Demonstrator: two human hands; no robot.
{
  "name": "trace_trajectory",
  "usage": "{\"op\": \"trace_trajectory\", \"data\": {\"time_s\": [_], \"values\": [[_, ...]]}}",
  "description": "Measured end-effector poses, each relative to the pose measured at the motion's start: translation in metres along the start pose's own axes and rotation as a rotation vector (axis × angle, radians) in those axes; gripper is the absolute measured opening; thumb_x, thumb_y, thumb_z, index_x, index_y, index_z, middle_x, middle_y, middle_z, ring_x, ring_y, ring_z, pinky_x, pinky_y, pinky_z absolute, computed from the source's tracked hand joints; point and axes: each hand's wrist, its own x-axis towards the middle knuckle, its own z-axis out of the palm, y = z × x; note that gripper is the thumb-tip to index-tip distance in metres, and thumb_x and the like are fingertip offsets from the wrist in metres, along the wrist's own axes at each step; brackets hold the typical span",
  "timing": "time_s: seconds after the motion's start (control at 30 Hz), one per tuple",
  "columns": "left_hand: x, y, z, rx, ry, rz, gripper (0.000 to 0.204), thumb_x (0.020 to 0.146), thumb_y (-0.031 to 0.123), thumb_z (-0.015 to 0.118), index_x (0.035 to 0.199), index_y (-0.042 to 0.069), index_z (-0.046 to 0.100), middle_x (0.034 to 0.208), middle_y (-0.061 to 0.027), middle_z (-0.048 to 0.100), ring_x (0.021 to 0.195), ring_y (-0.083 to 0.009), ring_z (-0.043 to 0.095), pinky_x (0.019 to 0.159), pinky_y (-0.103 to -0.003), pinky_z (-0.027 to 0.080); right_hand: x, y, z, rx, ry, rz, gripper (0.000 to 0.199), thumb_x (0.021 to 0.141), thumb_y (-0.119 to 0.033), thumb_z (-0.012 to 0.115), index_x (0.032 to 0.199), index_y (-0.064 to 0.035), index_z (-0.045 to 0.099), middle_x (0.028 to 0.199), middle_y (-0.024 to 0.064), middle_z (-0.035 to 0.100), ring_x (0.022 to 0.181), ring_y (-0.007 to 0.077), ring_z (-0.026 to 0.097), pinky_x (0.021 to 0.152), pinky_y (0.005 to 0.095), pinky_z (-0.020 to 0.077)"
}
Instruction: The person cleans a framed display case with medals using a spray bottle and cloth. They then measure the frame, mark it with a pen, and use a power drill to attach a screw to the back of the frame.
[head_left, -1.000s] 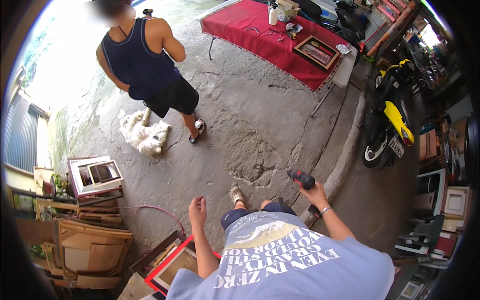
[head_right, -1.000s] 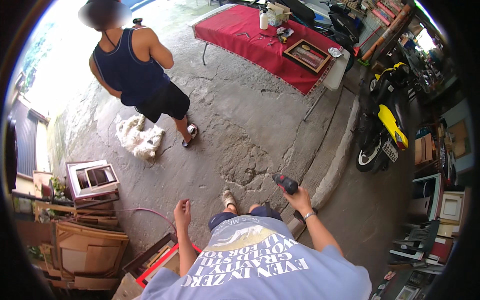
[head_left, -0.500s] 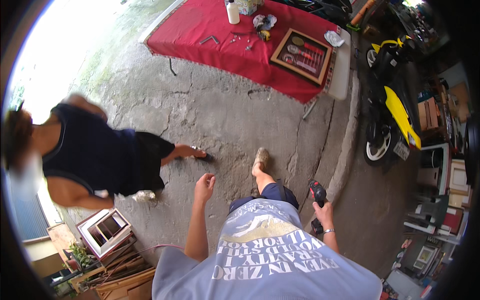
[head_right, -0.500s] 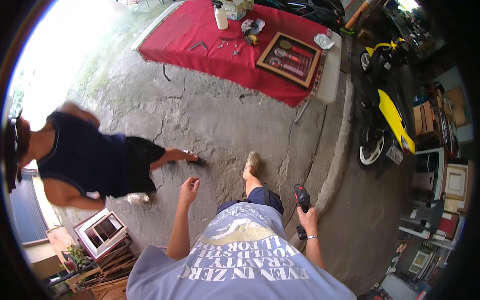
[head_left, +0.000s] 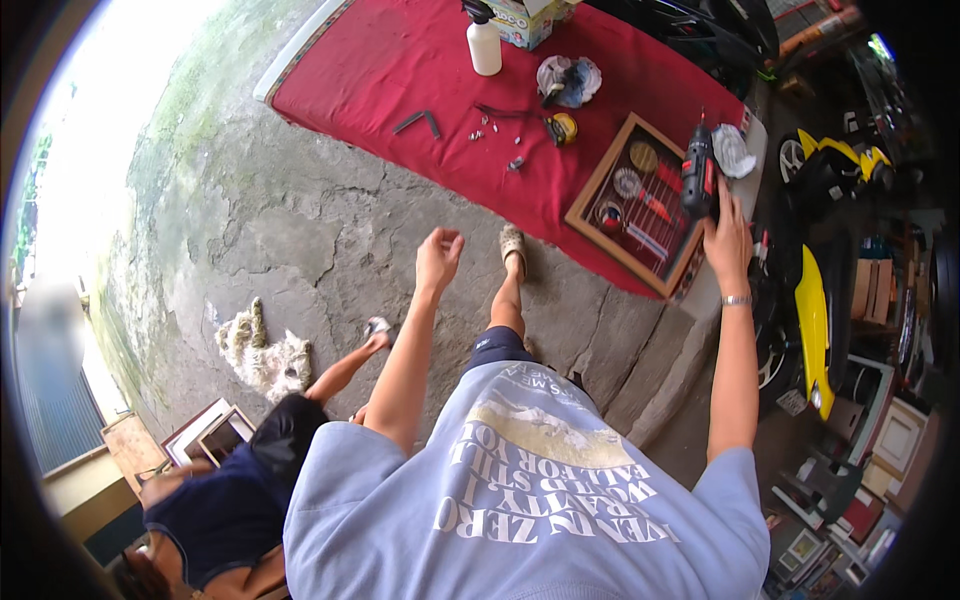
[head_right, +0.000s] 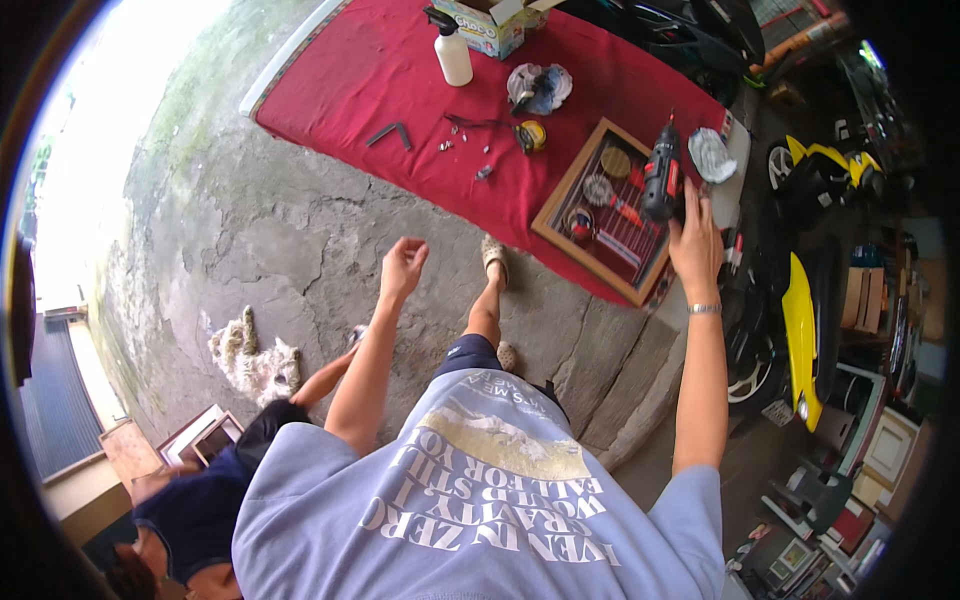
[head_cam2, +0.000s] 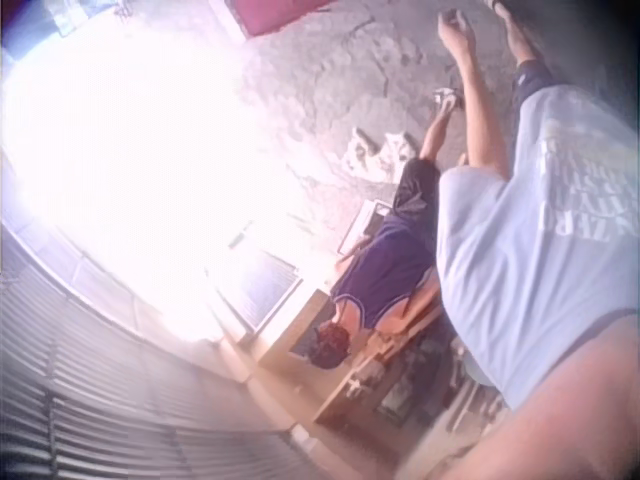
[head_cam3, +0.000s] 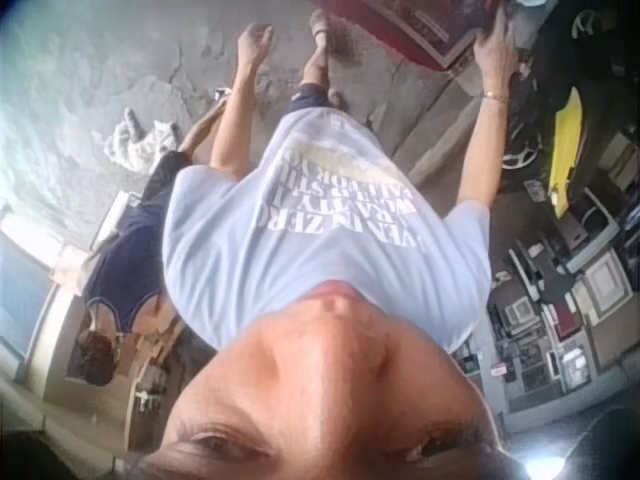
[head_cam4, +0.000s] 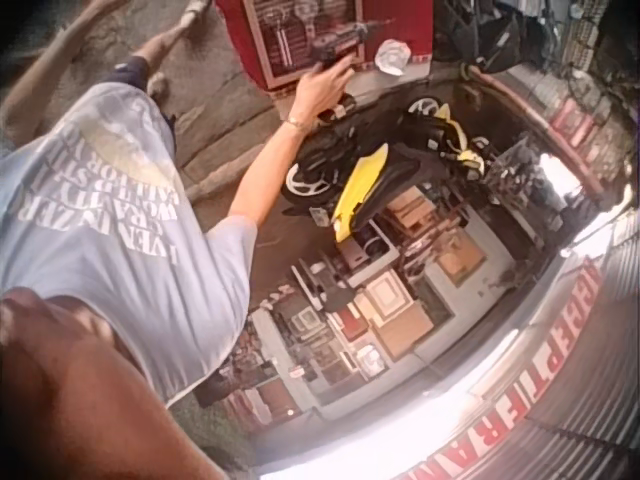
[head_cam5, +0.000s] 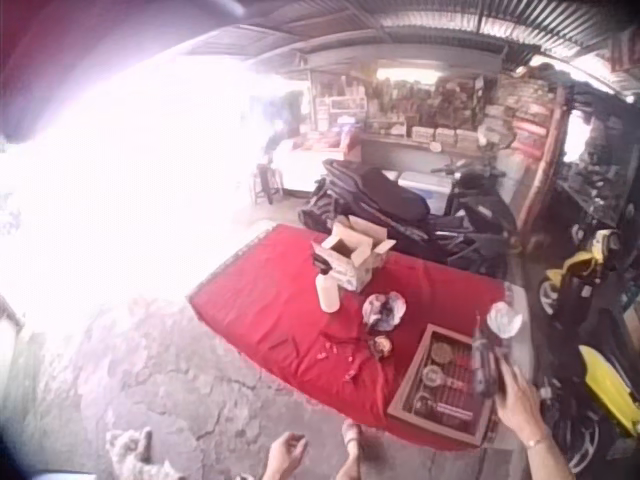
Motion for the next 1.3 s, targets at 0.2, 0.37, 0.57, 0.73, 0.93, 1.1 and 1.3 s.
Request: {"op": "trace_trajectory", "data": {"time_s": [0.2, 0.37, 0.57, 0.73, 0.93, 1.1, 1.3], "values": [[0.158, 0.038, 0.043, 0.15, 0.166, 0.132, 0.033, 0.083, 0.015, 0.074, 0.113, 0.006, 0.066, 0.099, -0.0127, 0.067, 0.092, -0.0298, 0.065, 0.08, -0.04, 0.052, 0.179, 0.07, 0.124, -0.037, 0.077, -0.064, 0.079, 0.086, -0.019, 0.071, 0.154, -0.0232, 0.03, 0.118, 0.0164, 0.058, 0.106, 0.0413, 0.06, 0.083, 0.0494, 0.0498], [0.23, 0.048, 0.054, 0.333, 0.072, 0.272, 0.026, 0.082, 0.01, 0.071, 0.107, 0.007, 0.066, 0.1, -0.0131, 0.062, 0.095, -0.0311, 0.062, 0.082, -0.043, 0.051, 0.258, 0.096, 0.197, -0.048, -0.198, 0.131, 0.081, 0.088, -0.019, 0.07, 0.155, -0.0246, 0.026, 0.114, 0.0174, 0.057, 0.103, 0.041, 0.061, 0.081, 0.0507, 0.0494], [0.246, 0.037, 0.06, 0.405, -0.112, 0.173, 0.011, 0.083, 0.007, 0.067, 0.093, 0.006, 0.062, 0.091, -0.0156, 0.059, 0.092, -0.0344, 0.061, 0.078, -0.045, 0.05, 0.268, 0.115, 0.254, -0.061, -0.201, 0.112, 0.088, 0.082, -0.012, 0.075, 0.155, -0.021, 0.027, 0.116, 0.0167, 0.057, 0.109, 0.0386, 0.059, 0.088, 0.05, 0.0477], [0.241, 0.037, 0.052, 0.211, -0.108, -0.038, 0.016, 0.085, 0.005, 0.068, 0.099, 0.001, 0.062, 0.088, -0.015, 0.066, 0.081, -0.0278, 0.066, 0.073, -0.039, 0.051, 0.265, 0.1, 0.246, -0.06, -0.155, 0.171, 0.066, 0.082, -0.008, 0.072, 0.141, -0.0113, 0.044, 0.112, 0.0161, 0.059, 0.108, 0.0345, 0.057, 0.091, 0.0484, 0.0455], [0.179, 0.037, 0.05, -0.705, 0.011, -0.655, 0.011, 0.094, 0.005, 0.066, 0.101, -0.002, 0.062, 0.093, -0.0105, 0.07, 0.08, -0.018, 0.069, 0.072, -0.031, 0.057, 0.224, -0.15, 0.214, 0.82, -0.418, -0.13, 0.014, 0.089, -0.009, 0.063, 0.101, -0.0013, 0.063, 0.102, 0.0185, 0.064, 0.094, 0.0371, 0.063, 0.082, 0.0445, 0.0511], [0.154, 0.07, 0.053, -0.895, 0.077, -0.733, 0.018, 0.094, 0.006, 0.067, 0.107, -0.004, 0.061, 0.101, -0.0131, 0.07, 0.087, -0.0193, 0.07, 0.081, -0.031, 0.058, 0.196, -0.267, 0.285, 0.862, -0.612, 0.025, 0.023, 0.088, -0.01, 0.067, 0.105, 0.0016, 0.055, 0.103, 0.023, 0.065, 0.093, 0.0399, 0.066, 0.078, 0.0461, 0.0552], [0.149, 0.085, 0.041, -0.929, 0.083, -0.796, 0.024, 0.097, 0.009, 0.065, 0.115, -0.003, 0.057, 0.107, -0.0138, 0.07, 0.097, -0.0206, 0.071, 0.086, -0.03, 0.058, 0.188, -0.295, 0.316, 0.58, -0.552, 0.016, 0.025, 0.089, -0.01, 0.068, 0.104, 0.0037, 0.054, 0.098, 0.0234, 0.066, 0.085, 0.0364, 0.069, 0.072, 0.0436, 0.0572]]}}
